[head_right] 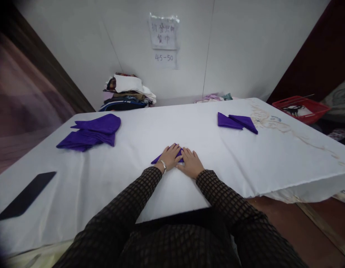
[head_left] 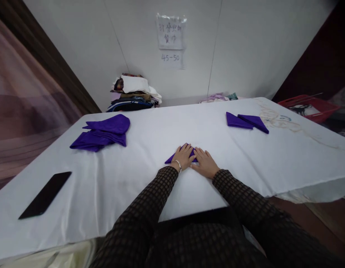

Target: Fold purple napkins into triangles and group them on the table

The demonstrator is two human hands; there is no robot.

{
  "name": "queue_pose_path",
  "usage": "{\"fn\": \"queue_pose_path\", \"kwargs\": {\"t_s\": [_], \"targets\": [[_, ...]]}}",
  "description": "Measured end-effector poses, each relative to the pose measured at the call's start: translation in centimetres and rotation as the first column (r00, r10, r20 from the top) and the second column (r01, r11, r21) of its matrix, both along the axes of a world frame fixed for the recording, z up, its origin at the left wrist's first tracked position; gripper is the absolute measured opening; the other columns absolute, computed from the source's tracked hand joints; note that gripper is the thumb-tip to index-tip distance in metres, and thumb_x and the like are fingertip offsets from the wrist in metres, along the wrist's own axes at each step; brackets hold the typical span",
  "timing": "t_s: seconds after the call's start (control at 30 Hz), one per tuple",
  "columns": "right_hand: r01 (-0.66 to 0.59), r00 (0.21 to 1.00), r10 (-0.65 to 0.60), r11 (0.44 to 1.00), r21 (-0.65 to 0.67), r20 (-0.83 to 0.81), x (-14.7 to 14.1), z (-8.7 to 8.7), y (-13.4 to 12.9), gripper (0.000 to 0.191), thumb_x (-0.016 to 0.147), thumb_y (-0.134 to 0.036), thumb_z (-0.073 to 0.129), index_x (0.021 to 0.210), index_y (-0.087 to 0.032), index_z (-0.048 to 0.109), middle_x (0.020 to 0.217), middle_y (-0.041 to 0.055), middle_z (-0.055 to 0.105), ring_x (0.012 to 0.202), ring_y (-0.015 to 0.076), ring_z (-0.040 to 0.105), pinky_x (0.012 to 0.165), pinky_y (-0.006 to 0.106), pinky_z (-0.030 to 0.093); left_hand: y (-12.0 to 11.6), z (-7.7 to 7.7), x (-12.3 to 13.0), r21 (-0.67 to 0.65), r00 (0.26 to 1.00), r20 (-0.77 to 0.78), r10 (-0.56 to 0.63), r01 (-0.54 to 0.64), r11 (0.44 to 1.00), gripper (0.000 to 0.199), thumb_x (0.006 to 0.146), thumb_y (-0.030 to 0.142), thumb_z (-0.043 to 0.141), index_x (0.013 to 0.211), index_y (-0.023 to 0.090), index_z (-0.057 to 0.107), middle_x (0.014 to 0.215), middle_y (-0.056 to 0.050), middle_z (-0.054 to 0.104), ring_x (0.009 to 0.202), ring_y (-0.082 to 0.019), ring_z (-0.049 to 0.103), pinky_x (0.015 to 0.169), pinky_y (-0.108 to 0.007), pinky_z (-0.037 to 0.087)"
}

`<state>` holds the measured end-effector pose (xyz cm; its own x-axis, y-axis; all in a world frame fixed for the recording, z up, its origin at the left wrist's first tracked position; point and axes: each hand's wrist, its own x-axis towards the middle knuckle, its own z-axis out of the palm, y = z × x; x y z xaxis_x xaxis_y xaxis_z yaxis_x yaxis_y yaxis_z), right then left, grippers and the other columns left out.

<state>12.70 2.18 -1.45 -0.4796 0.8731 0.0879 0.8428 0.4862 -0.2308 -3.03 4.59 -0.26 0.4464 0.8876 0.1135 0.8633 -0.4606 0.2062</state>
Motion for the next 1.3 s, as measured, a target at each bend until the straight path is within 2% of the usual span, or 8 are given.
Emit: {"fn": "queue_pose_path", "kwargs": {"t_s": [0.13, 0.37, 0.47, 0.53, 0.63, 0.77, 0.97, 1.3], "targets": [[-0.029, 1.000, 0.029, 1.000, -0.011, -0.010, 1.1, 0.1, -0.2, 0.078, 0.086, -0.060, 0.039, 0.145, -0.011, 0.025, 0.151, 0.0153, 0.024, 0.139, 0.0273, 0.019, 0.110, 0.046, 0.019, 0.1, -1.0, -0.4, -0.011, 0.999, -0.039, 0.004, -0.004, 1.000, 0.057, 0.092, 0.051, 0.029, 0.139, 0.021, 0.037, 0.149, -0.008, 0.033, 0.139, -0.023, 0.021, 0.112, -0.047, 0.017], [0.011, 1.000, -0.011, 1.000, -0.018, -0.001, 5.7, 0.2, -2.5, 0.071, 0.089, -0.058, 0.035, 0.145, -0.014, 0.028, 0.150, 0.0134, 0.027, 0.139, 0.0265, 0.021, 0.111, 0.049, 0.016, 0.2, -0.7, -0.2, -0.033, 0.999, -0.044, -0.004, 0.002, 0.999, 0.067, 0.088, 0.059, 0.032, 0.140, 0.018, 0.035, 0.150, -0.010, 0.029, 0.140, -0.026, 0.018, 0.112, -0.050, 0.015], [0.060, 0.990, -0.066, 0.997, -0.051, -0.121, 7.5, 0.1, -3.1, 0.064, 0.090, -0.055, 0.035, 0.140, -0.015, 0.037, 0.147, 0.0113, 0.034, 0.137, 0.0254, 0.025, 0.111, 0.047, 0.020, 0.2, -0.6, -0.2, -0.043, 0.999, -0.046, 0.000, -0.002, 0.999, 0.066, 0.088, 0.058, 0.033, 0.140, 0.018, 0.035, 0.150, -0.010, 0.028, 0.140, -0.026, 0.019, 0.112, -0.050, 0.015], [0.154, 0.941, -0.169, 0.985, -0.076, -0.291, 8.3, 0.1, -3.1, 0.056, 0.091, -0.051, 0.036, 0.134, -0.017, 0.047, 0.143, 0.0097, 0.042, 0.134, 0.0236, 0.034, 0.109, 0.043, 0.028, 0.3, -0.7, -0.2, -0.043, 0.999, -0.043, -0.002, 0.000, 0.999, 0.066, 0.087, 0.058, 0.034, 0.140, 0.018, 0.035, 0.150, -0.010, 0.029, 0.140, -0.027, 0.019, 0.112, -0.050, 0.015], [0.288, 0.789, -0.342, 0.940, -0.185, -0.511, 8.8, 0.3, -2.8, 0.044, 0.088, -0.045, 0.041, 0.118, -0.019, 0.061, 0.123, 0.0087, 0.061, 0.113, 0.0232, 0.056, 0.094, 0.039, 0.045, 0.3, -0.6, -0.2, -0.038, 0.999, -0.039, -0.008, 0.006, 0.999, 0.067, 0.087, 0.058, 0.034, 0.140, 0.017, 0.035, 0.150, -0.010, 0.029, 0.140, -0.027, 0.019, 0.112, -0.050, 0.015], [0.254, 0.675, -0.479, 0.865, -0.433, -0.561, 8.1, 0.9, -2.0, 0.036, 0.083, -0.039, 0.047, 0.103, -0.016, 0.067, 0.081, 0.0062, 0.070, 0.072, 0.0190, 0.063, 0.063, 0.031, 0.051, 0.2, -0.4, -0.2, -0.045, 0.997, -0.074, -0.007, 0.004, 0.999, 0.068, 0.088, 0.059, 0.029, 0.141, 0.016, 0.033, 0.151, -0.009, 0.028, 0.140, -0.027, 0.018, 0.112, -0.049, 0.015], [0.180, 0.755, -0.365, 0.914, -0.364, -0.545, 6.9, 1.8, -1.1, 0.028, 0.076, -0.037, 0.060, 0.093, -0.018, 0.070, 0.078, 0.0022, 0.066, 0.066, 0.0134, 0.055, 0.061, 0.025, 0.043, 0.0, 0.0, -0.1, -0.044, 0.992, -0.127, 0.001, -0.007, 0.999, 0.069, 0.090, 0.058, 0.023, 0.143, 0.014, 0.030, 0.152, -0.007, 0.025, 0.140, -0.024, 0.016, 0.113, -0.047, 0.014], [0.199, 0.829, -0.345, 0.918, -0.343, -0.440, 5.8, 1.8, 0.0, 0.017, 0.079, -0.031, 0.056, 0.075, -0.017, 0.066, 0.068, -0.0008, 0.063, 0.063, 0.0125, 0.052, 0.057, 0.023, 0.036, 0.1, -0.3, -0.2, -0.032, 0.992, -0.128, 0.003, -0.007, 0.999, 0.068, 0.090, 0.056, 0.022, 0.143, 0.014, 0.029, 0.152, -0.007, 0.025, 0.140, -0.024, 0.016, 0.112, -0.047, 0.015]]}}
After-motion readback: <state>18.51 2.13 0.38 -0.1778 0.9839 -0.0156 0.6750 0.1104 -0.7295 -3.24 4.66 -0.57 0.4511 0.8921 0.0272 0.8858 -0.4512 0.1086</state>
